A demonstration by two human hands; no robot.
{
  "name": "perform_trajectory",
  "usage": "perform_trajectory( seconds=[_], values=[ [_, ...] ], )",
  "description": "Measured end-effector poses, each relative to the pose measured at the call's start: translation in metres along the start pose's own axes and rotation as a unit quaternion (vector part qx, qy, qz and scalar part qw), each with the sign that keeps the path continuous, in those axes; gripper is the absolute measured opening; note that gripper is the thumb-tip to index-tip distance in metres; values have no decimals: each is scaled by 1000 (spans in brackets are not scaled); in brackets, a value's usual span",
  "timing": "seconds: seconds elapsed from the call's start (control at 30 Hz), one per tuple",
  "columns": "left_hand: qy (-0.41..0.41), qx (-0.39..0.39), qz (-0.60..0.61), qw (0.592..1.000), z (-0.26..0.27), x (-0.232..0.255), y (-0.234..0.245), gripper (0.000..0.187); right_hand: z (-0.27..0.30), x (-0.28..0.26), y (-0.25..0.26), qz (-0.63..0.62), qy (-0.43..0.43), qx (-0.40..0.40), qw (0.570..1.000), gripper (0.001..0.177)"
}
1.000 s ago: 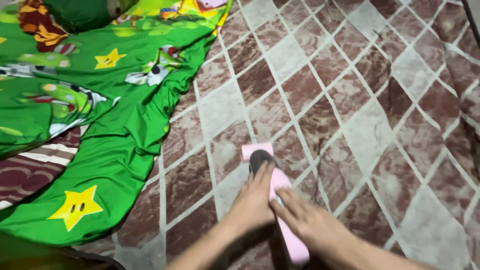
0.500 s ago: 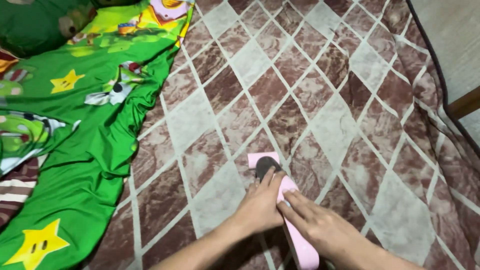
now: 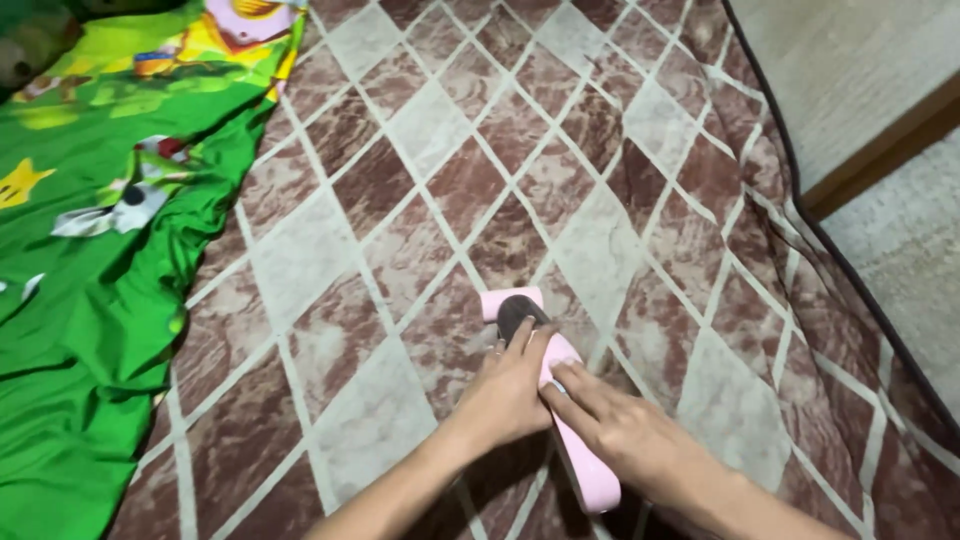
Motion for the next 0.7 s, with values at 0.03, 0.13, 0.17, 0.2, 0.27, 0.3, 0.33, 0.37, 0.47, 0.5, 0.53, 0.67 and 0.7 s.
perform_trajectory(
  seconds=[0.03,0.13,0.17,0.2,0.27,0.3,0.33,0.37,0.47,0.5,0.53,0.67,0.7],
  values=[
    [-4,-6,0,1000,-10,-4,-6,92,1,9,-5,0,-7,0,1000,69],
    [-52,33,20,998,-30,-11,-15,88,-4,26,-7,-1,-26,-5,1000,73],
    [-65,41,35,996,-36,-12,-14,89,-10,28,3,-21,-35,1,999,69],
    [-86,48,48,994,-48,-11,-12,89,-15,33,16,-35,-47,11,998,66],
    [-82,23,52,995,-47,8,-15,92,-1,41,8,-6,-44,1,999,68],
    [-73,1,58,996,-47,16,-18,95,5,44,3,21,-36,-14,999,70],
    [-76,0,56,996,-36,23,-22,95,17,32,7,21,-38,-11,999,70],
    [-71,-15,52,996,-25,29,-29,95,29,22,9,10,-57,-21,998,69],
    [-75,-45,45,995,-6,45,-51,95,69,5,-1,-11,-81,-21,996,70],
    [-83,-49,35,995,-4,50,-55,94,80,3,-5,-16,-75,-4,997,73],
    [-86,-53,34,994,-16,46,-63,94,79,13,-9,-16,-80,-2,997,73],
    [-107,-29,41,993,-58,34,-69,95,65,48,-6,-1,-119,35,992,66],
    [-108,-14,56,992,-71,33,-65,96,59,59,-1,-12,-123,40,992,62]
  ],
)
Point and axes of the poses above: each hand's wrist, its own z-axis away from the middle knuckle, its own y-axis out of the back of the hand, x = y × z, the point moved 6 cm from there along -z, towards the middle knuckle, and after that the axes turned 8 degrees about y, right-handed, at the moved point
